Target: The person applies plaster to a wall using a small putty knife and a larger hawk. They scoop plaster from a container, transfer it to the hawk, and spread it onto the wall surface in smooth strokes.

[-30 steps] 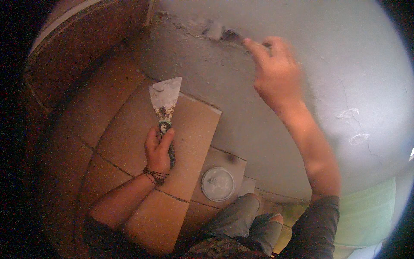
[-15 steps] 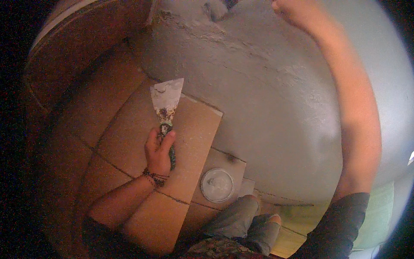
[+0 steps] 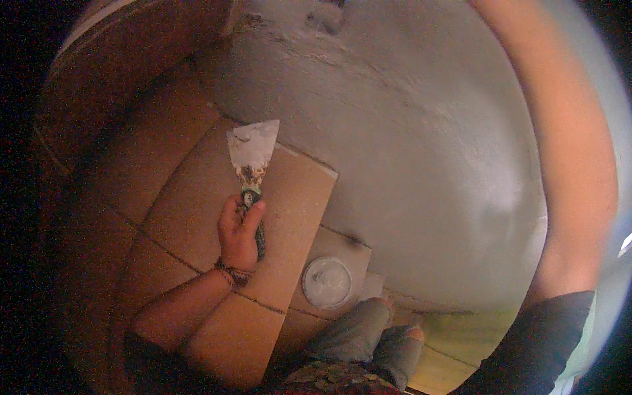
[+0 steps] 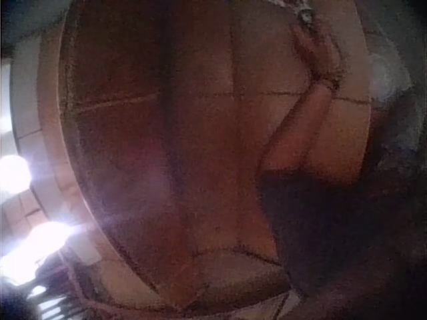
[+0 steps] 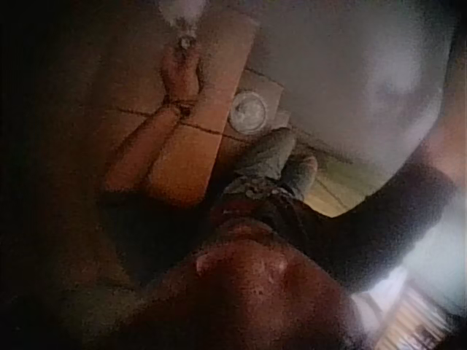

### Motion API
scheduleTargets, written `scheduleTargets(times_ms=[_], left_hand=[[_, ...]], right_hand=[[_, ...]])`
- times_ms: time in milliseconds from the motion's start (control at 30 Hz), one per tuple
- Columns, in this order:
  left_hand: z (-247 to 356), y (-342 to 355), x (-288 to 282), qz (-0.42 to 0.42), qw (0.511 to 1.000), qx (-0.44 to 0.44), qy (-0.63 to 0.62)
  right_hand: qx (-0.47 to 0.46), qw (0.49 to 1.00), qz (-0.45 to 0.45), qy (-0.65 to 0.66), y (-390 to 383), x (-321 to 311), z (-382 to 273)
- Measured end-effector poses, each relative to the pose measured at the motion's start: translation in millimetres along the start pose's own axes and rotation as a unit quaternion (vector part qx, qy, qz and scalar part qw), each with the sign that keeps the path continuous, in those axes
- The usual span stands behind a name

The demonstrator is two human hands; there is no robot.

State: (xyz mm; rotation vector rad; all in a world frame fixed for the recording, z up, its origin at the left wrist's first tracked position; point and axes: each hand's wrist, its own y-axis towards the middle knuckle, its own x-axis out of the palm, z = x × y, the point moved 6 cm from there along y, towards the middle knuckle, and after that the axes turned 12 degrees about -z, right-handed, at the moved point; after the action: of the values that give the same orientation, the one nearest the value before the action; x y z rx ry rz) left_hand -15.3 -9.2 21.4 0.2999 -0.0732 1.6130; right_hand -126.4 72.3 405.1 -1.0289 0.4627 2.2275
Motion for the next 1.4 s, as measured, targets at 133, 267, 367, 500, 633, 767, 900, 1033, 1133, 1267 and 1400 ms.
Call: scheduleTargets(times_ms=[133,267,367,500,633,767,900,1033,1133,1267,1400], left_hand=[[-3,-2,2,-0.01,0.999,-0.031,-0.025],[-2,0,1,-0.004,1.0,0.001,-0.002],[0,-1,1,-0.002,1.0,-0.003,-0.007],[2,-1,5,-0.005,1.0,-0.007,-0.021],[-1,3,9,-0.019,1.0,-0.002,-0.003],[-2,-5,-8,0.037,0.999,-0.006,-0.005],[0,0,4,0.012,1.0,0.004,0.017],[-9,3,6,-0.004,1.0,0.002,-0.01],[-3,-1,4,0.007,1.0,0.003,0.017],[-6,0,4,0.004,1.0,0.001,0.014],[-12,1,4,0.006,1.0,0.0,-0.029]], right_hand=[[-0.042,0.997,-0.021,-0.069,6,-18,-11],[-0.141,0.982,-0.101,-0.071,21,21,-31],[-0.119,0.987,-0.078,-0.081,27,26,-17],[-0.02,1.0,-0.008,0.01,19,-10,5],[0.045,0.993,0.086,0.071,-22,-31,13],[0.084,0.976,0.198,-0.045,-80,60,-34],[0.212,0.948,0.212,0.105,-140,161,-88],[0.298,0.919,0.209,0.15,-142,218,-103],[0.301,0.91,0.242,0.148,-135,218,-106],[0.312,0.906,0.252,0.136,-130,212,-107],[0.319,0.896,0.282,0.125,-126,211,-110]])
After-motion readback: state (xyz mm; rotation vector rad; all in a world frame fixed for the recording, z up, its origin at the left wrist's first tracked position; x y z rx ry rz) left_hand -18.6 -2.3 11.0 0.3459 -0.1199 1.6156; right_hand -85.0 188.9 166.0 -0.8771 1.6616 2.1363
